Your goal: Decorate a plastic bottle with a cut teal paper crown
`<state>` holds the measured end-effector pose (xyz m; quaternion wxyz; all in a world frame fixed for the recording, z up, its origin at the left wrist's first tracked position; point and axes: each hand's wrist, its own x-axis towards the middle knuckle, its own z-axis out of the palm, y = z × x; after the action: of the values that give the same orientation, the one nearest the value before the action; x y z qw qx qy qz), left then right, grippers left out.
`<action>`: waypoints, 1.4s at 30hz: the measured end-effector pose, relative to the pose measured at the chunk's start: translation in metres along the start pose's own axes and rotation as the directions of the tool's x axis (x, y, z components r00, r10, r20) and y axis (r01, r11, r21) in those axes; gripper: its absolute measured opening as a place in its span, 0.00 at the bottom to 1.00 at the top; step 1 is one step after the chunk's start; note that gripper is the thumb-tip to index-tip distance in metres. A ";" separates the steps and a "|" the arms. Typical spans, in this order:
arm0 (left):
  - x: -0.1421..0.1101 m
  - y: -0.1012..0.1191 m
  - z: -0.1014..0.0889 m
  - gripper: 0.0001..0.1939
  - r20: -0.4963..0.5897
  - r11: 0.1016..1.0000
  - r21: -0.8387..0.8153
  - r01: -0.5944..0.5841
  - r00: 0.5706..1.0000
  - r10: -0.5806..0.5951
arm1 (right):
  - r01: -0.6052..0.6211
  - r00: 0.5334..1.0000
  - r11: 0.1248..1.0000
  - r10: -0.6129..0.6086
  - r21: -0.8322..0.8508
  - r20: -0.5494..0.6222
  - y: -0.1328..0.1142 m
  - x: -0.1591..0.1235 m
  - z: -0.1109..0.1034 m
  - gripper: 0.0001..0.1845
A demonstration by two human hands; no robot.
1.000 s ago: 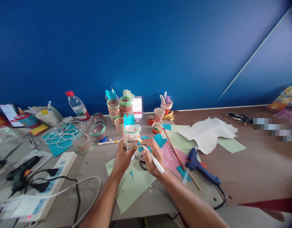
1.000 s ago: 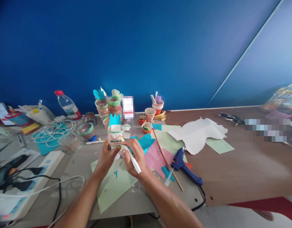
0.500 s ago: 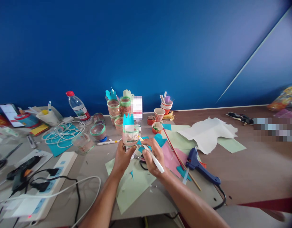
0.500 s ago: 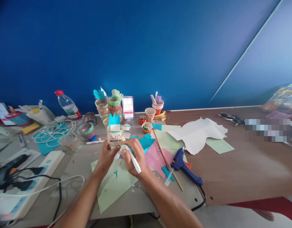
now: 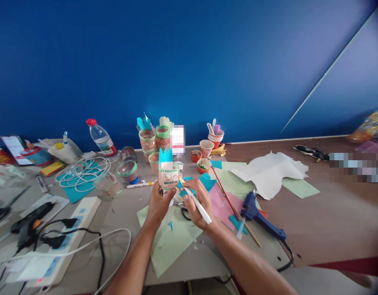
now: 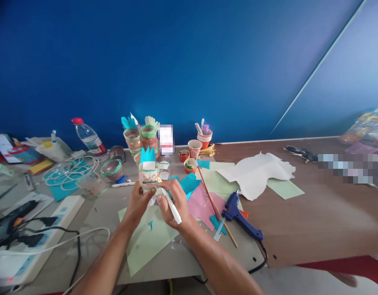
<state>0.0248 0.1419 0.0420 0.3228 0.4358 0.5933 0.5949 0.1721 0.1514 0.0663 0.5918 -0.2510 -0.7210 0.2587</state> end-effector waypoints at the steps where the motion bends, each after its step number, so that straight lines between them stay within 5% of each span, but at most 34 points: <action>1: 0.000 0.000 0.000 0.19 0.002 1.000 -0.002 -0.002 1.000 0.002 | 0.001 1.000 1.000 -0.001 -0.004 0.004 0.000 0.000 0.000 0.11; 42: -0.001 -0.001 0.001 0.21 0.030 1.000 -0.005 -0.017 0.999 0.017 | 0.056 0.998 0.998 -0.056 -0.015 0.000 0.000 0.002 0.001 0.11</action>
<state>0.0256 0.1411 0.0403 0.3277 0.4490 0.5832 0.5923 0.1706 0.1530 0.0672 0.5972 -0.2352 -0.7296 0.2363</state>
